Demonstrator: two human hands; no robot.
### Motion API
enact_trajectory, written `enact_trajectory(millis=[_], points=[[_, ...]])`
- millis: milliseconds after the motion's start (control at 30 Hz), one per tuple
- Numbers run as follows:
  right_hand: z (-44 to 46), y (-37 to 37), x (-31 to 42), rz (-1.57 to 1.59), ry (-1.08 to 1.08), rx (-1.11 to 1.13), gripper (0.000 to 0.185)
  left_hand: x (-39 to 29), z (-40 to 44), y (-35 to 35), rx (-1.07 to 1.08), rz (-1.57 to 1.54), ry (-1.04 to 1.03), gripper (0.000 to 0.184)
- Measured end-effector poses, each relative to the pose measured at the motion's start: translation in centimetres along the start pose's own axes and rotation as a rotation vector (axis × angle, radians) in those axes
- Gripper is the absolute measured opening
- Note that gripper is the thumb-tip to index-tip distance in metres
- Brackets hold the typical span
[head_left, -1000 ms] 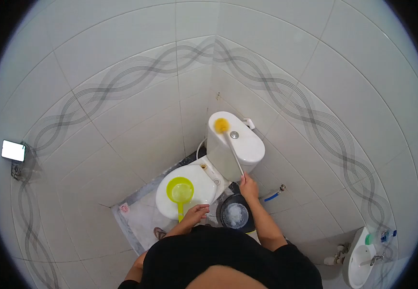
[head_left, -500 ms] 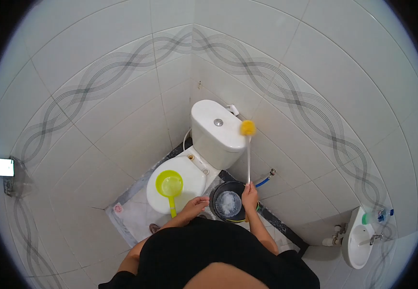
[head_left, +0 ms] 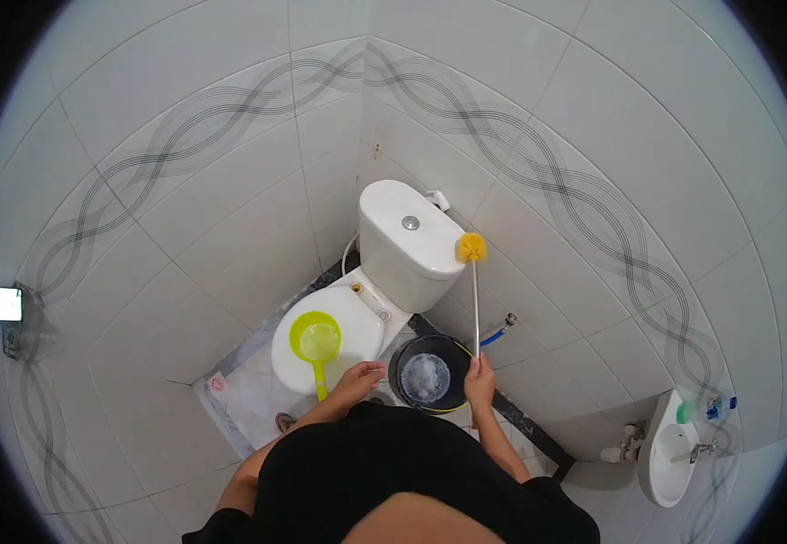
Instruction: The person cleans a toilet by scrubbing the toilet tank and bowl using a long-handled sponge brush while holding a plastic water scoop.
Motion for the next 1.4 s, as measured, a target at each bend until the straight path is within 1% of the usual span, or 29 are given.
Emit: enact_trajectory(millis=[33,67,133,167,233,267,300,367,400,533,600,633,700,733,800,900,933,1000,1033,1100,1133,1200,1300,1333,1400], points=[[-0.1,0.0,0.2,0.001,0.004,-0.003,0.032,0.0,0.0,-0.2,0.0,0.001,-0.004,0.036],[-0.4,0.0,0.3,-0.121,-0.082,0.115,0.032,-0.1,-0.1,-0.3,0.019,0.013,0.005,0.036],[-0.5,1.9,4.4,-0.344,-0.26,0.354,0.034,-0.3,-0.2,-0.2,0.034,0.029,0.017,0.036],[-0.1,1.6,3.6,-0.341,-0.258,0.356,0.034,-0.3,-0.3,-0.2,0.017,0.028,0.007,0.035],[1.7,-0.3,0.4,-0.201,-0.169,0.105,0.034,-0.1,-0.3,0.0,-0.003,0.018,-0.003,0.035],[2.7,-2.0,-1.8,-0.077,-0.056,-0.009,0.034,0.1,-0.3,0.1,-0.001,0.01,0.002,0.035],[2.8,-1.8,-1.2,-0.081,-0.051,-0.005,0.034,0.2,-0.3,0.0,0.001,0.003,0.007,0.035],[3.2,-1.5,2.7,-0.209,-0.086,0.214,0.029,-0.2,-0.7,-0.1,-0.007,0.004,0.004,0.035],[3.5,-1.4,3.7,-0.318,-0.078,0.281,0.029,-0.4,-0.9,-0.2,-0.011,0.003,0.005,0.036],[7.2,-4.4,3.3,-0.275,-0.07,0.234,0.033,-0.4,-0.9,0.0,-0.035,0.006,-0.034,0.036],[8.9,-7.3,1.8,-0.104,0.049,0.08,0.034,0.7,-0.6,0.4,-0.045,0.004,-0.037,0.036],[8.9,-6.5,3.9,-0.096,0.054,0.083,0.034,0.8,-0.6,0.6,-0.054,0.007,-0.039,0.036],[9.5,-4.3,7.5,-0.393,-0.003,0.329,0.034,0.8,-0.7,0.8,-0.062,-0.031,-0.044,0.036],[10.7,-5.1,6.5,-0.391,0.001,0.331,0.034,0.7,-0.9,0.8,-0.066,-0.031,-0.046,0.036],[13.4,-6.8,5.1,-0.193,0.019,0.244,0.033,0.3,-1.2,0.7,-0.107,0.013,-0.044,0.036],[14.0,-8.7,5.2,-0.218,0.103,0.221,0.031,0.6,-1.1,0.7,-0.104,-0.02,-0.051,0.036],[14.1,-8.1,6.9,-0.212,0.108,0.22,0.031,0.4,-1.1,0.9,-0.109,-0.017,-0.054,0.036],[14.6,-6.5,9.8,-0.466,0.058,0.422,0.031,0.4,-1.2,0.9,-0.122,-0.02,-0.059,0.037],[15.4,-7.6,9.2,-0.466,0.06,0.42,0.031,0.5,-1.2,0.9,-0.122,-0.02,-0.062,0.037],[17.2,-9.9,8.7,-0.225,-0.003,0.272,0.032,0.6,-1.0,0.9,-0.098,0.043,-0.075,0.038],[17.4,-10.1,8.6,-0.223,0.002,0.272,0.032,0.7,-0.9,0.8,-0.101,0.044,-0.079,0.038],[17.2,-10.4,8.8,-0.307,0.082,0.375,0.032,0.9,-0.9,1.0,-0.081,0.052,-0.057,0.037],[16.6,-7.4,11.6,-0.357,0.072,0.35,0.03,0.6,-1.3,1.0,-0.112,0.042,-0.051,0.037],[16.9,-8.4,10.6,-0.361,0.073,0.352,0.03,0.7,-1.3,0.9,-0.111,0.038,-0.051,0.037],[17.6,-10.9,8.1,-0.151,0.001,0.225,0.029,0.7,-1.3,0.9,-0.109,0.024,-0.045,0.038]])
Point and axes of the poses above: each hand's wrist, its own z-axis towards the middle knuckle, its own y-axis out of the back of the hand, x = y × z, the point moved 1 cm from there along z, towards the middle knuckle, and after that the axes turned 11 degrees about x, right-handed, at the moved point
